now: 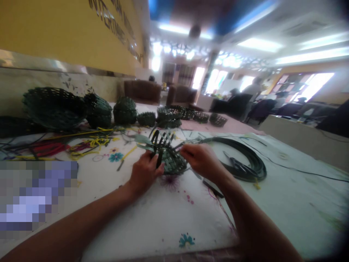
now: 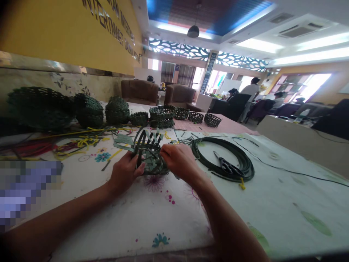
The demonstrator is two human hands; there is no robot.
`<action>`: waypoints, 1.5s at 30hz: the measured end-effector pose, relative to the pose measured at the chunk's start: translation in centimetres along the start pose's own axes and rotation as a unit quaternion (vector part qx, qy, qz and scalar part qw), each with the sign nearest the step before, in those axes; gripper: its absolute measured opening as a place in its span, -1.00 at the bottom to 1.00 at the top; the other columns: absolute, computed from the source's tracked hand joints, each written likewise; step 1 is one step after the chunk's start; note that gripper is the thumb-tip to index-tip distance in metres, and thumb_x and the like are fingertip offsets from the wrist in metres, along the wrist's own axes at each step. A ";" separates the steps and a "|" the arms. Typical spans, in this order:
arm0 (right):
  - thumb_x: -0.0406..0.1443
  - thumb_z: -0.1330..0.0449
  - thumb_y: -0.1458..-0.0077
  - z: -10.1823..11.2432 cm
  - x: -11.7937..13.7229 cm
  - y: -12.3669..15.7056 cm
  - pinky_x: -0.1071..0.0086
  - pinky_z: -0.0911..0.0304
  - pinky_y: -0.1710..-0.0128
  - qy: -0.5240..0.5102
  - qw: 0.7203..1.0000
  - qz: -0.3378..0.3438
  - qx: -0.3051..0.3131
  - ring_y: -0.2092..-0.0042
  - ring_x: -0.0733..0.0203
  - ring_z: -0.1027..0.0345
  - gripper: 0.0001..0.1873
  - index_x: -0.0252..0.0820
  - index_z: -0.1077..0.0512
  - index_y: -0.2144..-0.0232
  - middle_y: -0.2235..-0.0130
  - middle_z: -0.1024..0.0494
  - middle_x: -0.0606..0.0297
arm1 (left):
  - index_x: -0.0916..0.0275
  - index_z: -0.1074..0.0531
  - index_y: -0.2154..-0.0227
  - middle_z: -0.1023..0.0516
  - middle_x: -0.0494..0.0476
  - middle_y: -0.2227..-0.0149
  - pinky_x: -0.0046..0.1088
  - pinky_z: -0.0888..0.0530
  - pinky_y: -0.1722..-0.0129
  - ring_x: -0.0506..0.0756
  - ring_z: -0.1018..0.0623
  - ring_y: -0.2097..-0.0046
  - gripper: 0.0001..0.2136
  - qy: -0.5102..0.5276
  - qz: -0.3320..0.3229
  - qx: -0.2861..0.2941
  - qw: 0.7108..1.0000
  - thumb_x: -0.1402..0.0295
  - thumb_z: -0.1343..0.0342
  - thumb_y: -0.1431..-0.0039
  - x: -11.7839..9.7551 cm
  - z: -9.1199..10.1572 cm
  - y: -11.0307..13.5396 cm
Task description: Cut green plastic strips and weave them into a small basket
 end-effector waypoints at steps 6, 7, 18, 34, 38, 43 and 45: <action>-0.38 -0.14 -0.10 -0.7 0.0 0.0 0.43 0.13 0.45 0.042 0.994 0.027 0.099 0.52 0.39 -0.08 -0.76 -0.19 -0.46 0.59 0.59 -0.35 0.42 | 0.29 -0.49 0.19 -0.50 0.31 0.22 -0.37 -0.51 0.31 0.18 -0.52 0.21 -0.72 0.005 0.009 0.018 1.000 0.22 0.03 -0.28 0.0 0.1 0.0; -0.41 -0.14 -0.08 -0.9 -0.2 -0.1 0.44 0.13 0.44 0.035 0.992 0.035 0.118 0.51 0.39 -0.10 -0.77 -0.18 -0.47 0.58 0.58 -0.37 0.42 | 0.30 -0.49 0.19 -0.50 0.30 0.22 -0.37 -0.51 0.30 0.18 -0.52 0.21 -0.72 0.008 0.008 0.020 1.000 0.23 0.03 -0.29 -0.1 0.2 -0.1; -0.45 -0.04 -0.12 0.6 2.9 1.4 0.38 0.24 0.49 0.160 0.980 0.104 -0.049 0.54 0.35 0.02 -0.74 -0.23 -0.37 0.58 0.62 -0.27 0.38 | 0.35 -0.49 0.16 -0.50 0.34 0.18 -0.36 -0.50 0.28 0.19 -0.53 0.20 -0.63 0.000 0.035 0.034 0.999 0.19 0.13 -0.35 0.4 0.2 -0.5; -0.52 0.07 -0.17 0.7 6.9 3.6 0.36 0.13 0.49 0.149 0.950 0.195 -0.193 0.55 0.33 0.00 -0.64 -0.21 -0.33 0.60 0.63 -0.27 0.37 | 0.29 -0.52 0.16 -0.50 0.34 0.16 -0.41 -0.46 0.30 0.18 -0.51 0.19 -0.62 -0.028 0.023 0.034 0.999 0.16 0.14 -0.35 0.8 1.3 -1.2; -0.50 0.06 -0.11 -1.8 5.6 2.6 0.35 0.24 0.53 0.157 0.978 0.107 -0.088 0.59 0.32 0.09 -0.72 -0.20 -0.38 0.50 0.65 -0.25 0.38 | 0.28 -0.54 0.15 -0.49 0.31 0.13 -0.41 -0.42 0.29 0.16 -0.51 0.21 -0.60 0.003 0.067 0.028 0.997 0.13 0.12 -0.35 2.5 2.2 -2.2; -0.37 -0.07 -0.18 -5.6 2.7 0.8 0.36 0.28 0.52 0.138 0.986 0.010 0.095 0.58 0.35 -0.01 -0.83 -0.12 -0.46 0.35 0.59 -0.37 0.39 | 0.23 -0.59 0.32 -0.48 0.15 0.32 -0.43 -0.37 0.26 0.08 -0.49 0.29 -0.57 0.135 0.155 0.032 0.978 0.16 0.16 -0.36 5.0 2.7 -3.1; -0.41 -0.08 -0.16 -6.0 2.8 0.8 0.35 0.29 0.52 0.153 0.983 0.012 0.098 0.57 0.34 -0.08 -0.83 -0.12 -0.46 0.34 0.58 -0.40 0.37 | 0.25 -0.58 0.38 -0.47 0.14 0.36 -0.42 -0.35 0.26 0.07 -0.48 0.31 -0.58 0.147 0.158 0.031 0.976 0.18 0.13 -0.34 5.5 2.7 -3.2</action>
Point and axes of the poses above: each hand's wrist, its own y-axis away from the middle knuckle, its own z-axis out of the back of the hand, x = y × z, the point moved 6 cm from there along -y, towards the middle knuckle
